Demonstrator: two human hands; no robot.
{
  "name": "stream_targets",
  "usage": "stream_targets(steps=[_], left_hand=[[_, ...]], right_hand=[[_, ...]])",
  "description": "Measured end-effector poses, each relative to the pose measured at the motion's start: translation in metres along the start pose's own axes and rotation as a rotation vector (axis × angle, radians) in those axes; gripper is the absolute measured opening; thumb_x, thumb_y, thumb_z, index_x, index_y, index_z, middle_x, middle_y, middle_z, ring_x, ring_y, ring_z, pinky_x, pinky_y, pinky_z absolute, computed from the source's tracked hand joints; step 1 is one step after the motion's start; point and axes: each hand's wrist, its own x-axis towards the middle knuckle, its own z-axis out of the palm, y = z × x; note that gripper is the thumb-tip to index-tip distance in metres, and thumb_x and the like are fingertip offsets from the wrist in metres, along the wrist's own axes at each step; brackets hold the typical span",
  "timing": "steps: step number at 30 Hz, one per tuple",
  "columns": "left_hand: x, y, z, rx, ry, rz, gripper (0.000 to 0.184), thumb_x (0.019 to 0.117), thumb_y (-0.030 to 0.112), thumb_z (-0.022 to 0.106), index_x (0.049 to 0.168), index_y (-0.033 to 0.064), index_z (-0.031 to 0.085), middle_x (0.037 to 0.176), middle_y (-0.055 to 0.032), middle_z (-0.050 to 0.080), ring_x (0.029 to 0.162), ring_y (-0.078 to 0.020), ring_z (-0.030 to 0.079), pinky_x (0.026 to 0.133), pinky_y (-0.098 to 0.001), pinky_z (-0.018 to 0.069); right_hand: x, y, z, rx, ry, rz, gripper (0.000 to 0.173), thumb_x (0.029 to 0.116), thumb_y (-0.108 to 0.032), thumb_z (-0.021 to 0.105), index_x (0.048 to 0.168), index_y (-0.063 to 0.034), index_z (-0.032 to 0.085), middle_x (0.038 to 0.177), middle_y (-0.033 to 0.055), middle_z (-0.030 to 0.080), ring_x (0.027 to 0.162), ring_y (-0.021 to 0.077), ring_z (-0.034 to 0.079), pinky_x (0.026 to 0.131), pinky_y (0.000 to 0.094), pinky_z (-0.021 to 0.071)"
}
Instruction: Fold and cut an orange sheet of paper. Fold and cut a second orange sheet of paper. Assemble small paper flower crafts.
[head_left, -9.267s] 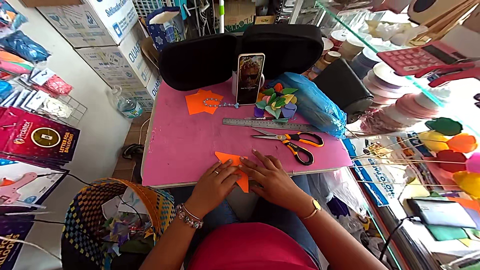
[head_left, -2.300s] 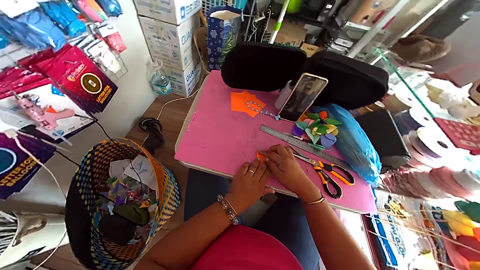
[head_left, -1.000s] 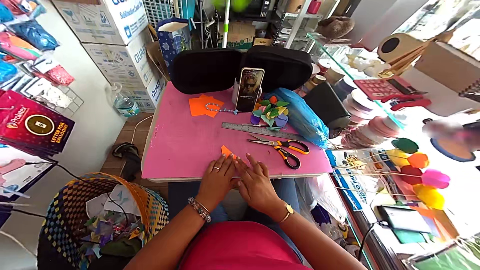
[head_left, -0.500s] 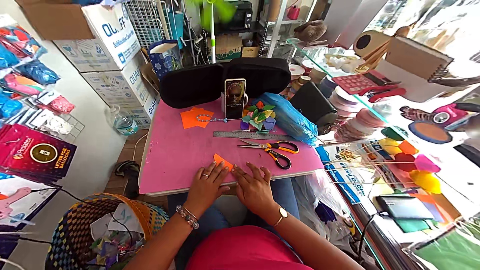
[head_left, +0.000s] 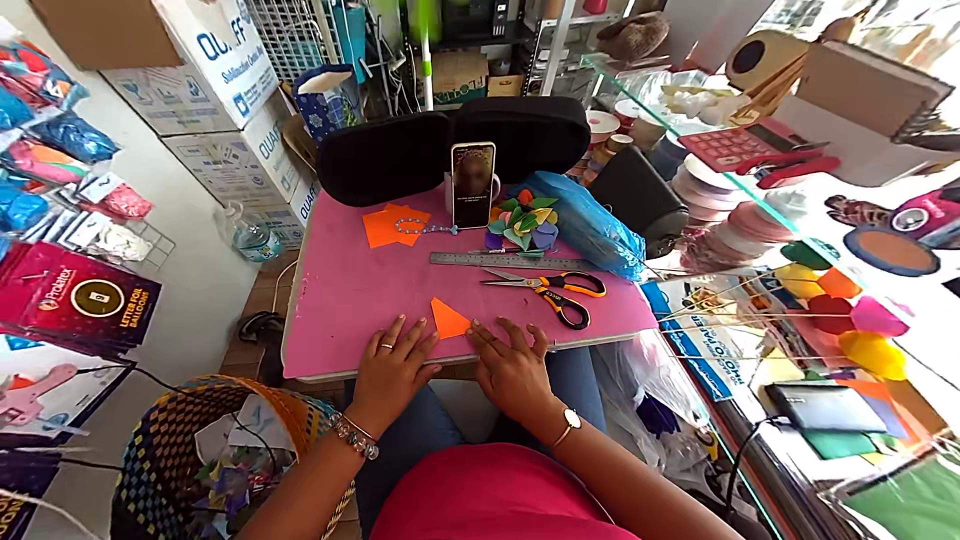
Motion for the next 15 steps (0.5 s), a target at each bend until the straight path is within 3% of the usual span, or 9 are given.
stream_targets(steps=[3,8,11,15], left_hand=[[0.014,0.016,-0.006,-0.065,0.049,-0.085,0.055,0.1077,0.049,0.033,0.132,0.0163,0.07,0.148,-0.0038,0.059,0.139,-0.0363,0.052,0.108,-0.0586,0.0405],[0.047,0.046,0.01,-0.152,0.086,-0.113,0.043,0.1054,0.025,0.045,0.135,0.0015,0.065,0.144,-0.0132,0.061,0.135,-0.0359,0.056,0.109,-0.0556,0.0436],[0.061,0.042,0.01,-0.141,-0.072,-0.285,0.041,0.1077,0.024,0.044,0.137,0.0032,0.065,0.146,-0.0129,0.059,0.139,-0.0379,0.051,0.113,-0.0586,0.0369],[0.061,0.036,0.003,-0.083,-0.217,-0.342,0.047,0.1098,0.032,0.038,0.147,0.0114,0.057,0.155,-0.0057,0.051,0.146,-0.0372,0.044,0.116,-0.0629,0.0289]], right_hand=[[0.002,-0.001,0.0,-0.006,0.014,0.005,0.042,0.0929,-0.021,0.048,0.124,-0.0198,0.076,0.131,-0.0055,0.071,0.125,0.0305,0.064,0.1,0.0662,0.0377],[0.002,-0.002,0.0,-0.022,0.005,0.002,0.042,0.0931,-0.023,0.048,0.123,-0.019,0.076,0.131,-0.0051,0.071,0.125,0.03,0.063,0.101,0.0652,0.038],[0.001,-0.002,0.0,-0.034,0.0,0.005,0.042,0.0937,-0.023,0.048,0.125,-0.0203,0.076,0.132,-0.0063,0.071,0.127,0.029,0.063,0.102,0.0641,0.0377],[0.0,-0.003,0.0,-0.035,0.009,0.011,0.042,0.0931,-0.023,0.048,0.124,-0.0204,0.076,0.131,-0.0059,0.071,0.126,0.0287,0.063,0.101,0.0628,0.0385]])
